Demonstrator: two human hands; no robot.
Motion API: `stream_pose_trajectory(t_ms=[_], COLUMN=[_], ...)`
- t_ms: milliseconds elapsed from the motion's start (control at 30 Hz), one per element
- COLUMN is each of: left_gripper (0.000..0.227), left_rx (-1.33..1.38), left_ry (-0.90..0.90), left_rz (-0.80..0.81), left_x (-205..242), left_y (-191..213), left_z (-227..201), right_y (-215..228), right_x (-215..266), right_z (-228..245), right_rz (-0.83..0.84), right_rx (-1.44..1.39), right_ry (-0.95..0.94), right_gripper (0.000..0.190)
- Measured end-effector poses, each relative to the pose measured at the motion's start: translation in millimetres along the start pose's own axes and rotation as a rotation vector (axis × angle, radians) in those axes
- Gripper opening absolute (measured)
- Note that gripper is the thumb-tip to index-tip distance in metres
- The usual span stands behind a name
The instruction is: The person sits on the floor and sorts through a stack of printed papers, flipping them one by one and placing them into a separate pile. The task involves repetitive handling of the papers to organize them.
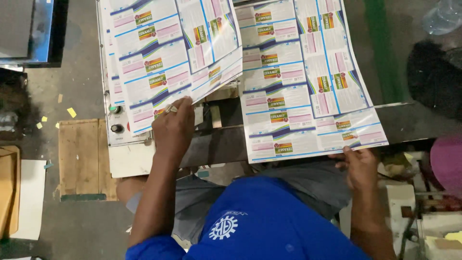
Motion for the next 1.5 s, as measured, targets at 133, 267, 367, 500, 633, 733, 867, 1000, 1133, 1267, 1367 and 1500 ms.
stream_pose_trajectory(t_ms=[133,267,367,500,633,733,867,1000,1133,1267,1367,1500], left_gripper=[0.016,0.018,0.022,0.026,0.026,0.029,0.038,0.041,0.04,0.054,0.08,0.068], left_rx=[0.056,0.083,0.077,0.122,0.288,0.327,0.385,0.392,0.243,0.063,-0.075,-0.128], left_ry=[0.011,0.006,0.013,-0.015,-0.139,-0.186,-0.229,-0.218,-0.039,-0.005,-0.026,0.027], left_rz=[0.015,-0.003,-0.018,-0.019,0.065,0.173,0.295,0.298,0.263,0.133,0.171,0.195], left_x=[14.5,16.0,12.9,17.5,17.3,27.8,26.5,11.5,7.5,-4.3,-4.6,9.5], left_y=[-12.2,-12.9,-5.0,-3.5,-27.9,-62.8,-76.3,-65.2,-67.6,-56.6,-51.5,-50.9], left_z=[3.6,0.7,-5.4,-16.0,-47.1,-66.9,-89.2,-62.1,19.4,56.3,51.9,53.1], right_y=[-16.5,-37.6,-36.3,-46.3,-83.3,-126.6,-154.1,-131.6,-86.8,-41.7,-6.4,13.7], right_x=[-31.6,-56.0,-77.2,-56.7,-31.3,-11.5,-13.3,-19.5,-19.7,-23.3,-33.1,-22.6], right_z=[11.3,49.8,43.1,42.6,45.2,68.1,66.1,68.7,63.7,40.8,5.5,-5.4], right_rz=[0.018,0.04,0.085,0.066,0.217,0.432,0.517,0.396,0.261,0.124,0.062,0.027], right_rx=[-0.013,-0.096,-0.116,-0.048,-0.033,-0.032,-0.096,-0.134,-0.194,-0.178,-0.144,-0.117], right_ry=[0.044,0.134,0.065,0.049,0.039,0.101,0.134,0.126,0.143,0.122,0.092,0.081], right_gripper=[0.022,0.026,0.03,0.047,0.048,0.043,0.03,0.025,0.021,0.019,0.019,0.019])
Point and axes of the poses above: each hand's wrist, its own x-axis away from the middle knuckle, its own y-axis out of the back of the hand, z = x × y, the point moved 1 cm from there along -x, towards the middle knuckle, and after that the axes turned 14 degrees about x, right-handed, at the moved point
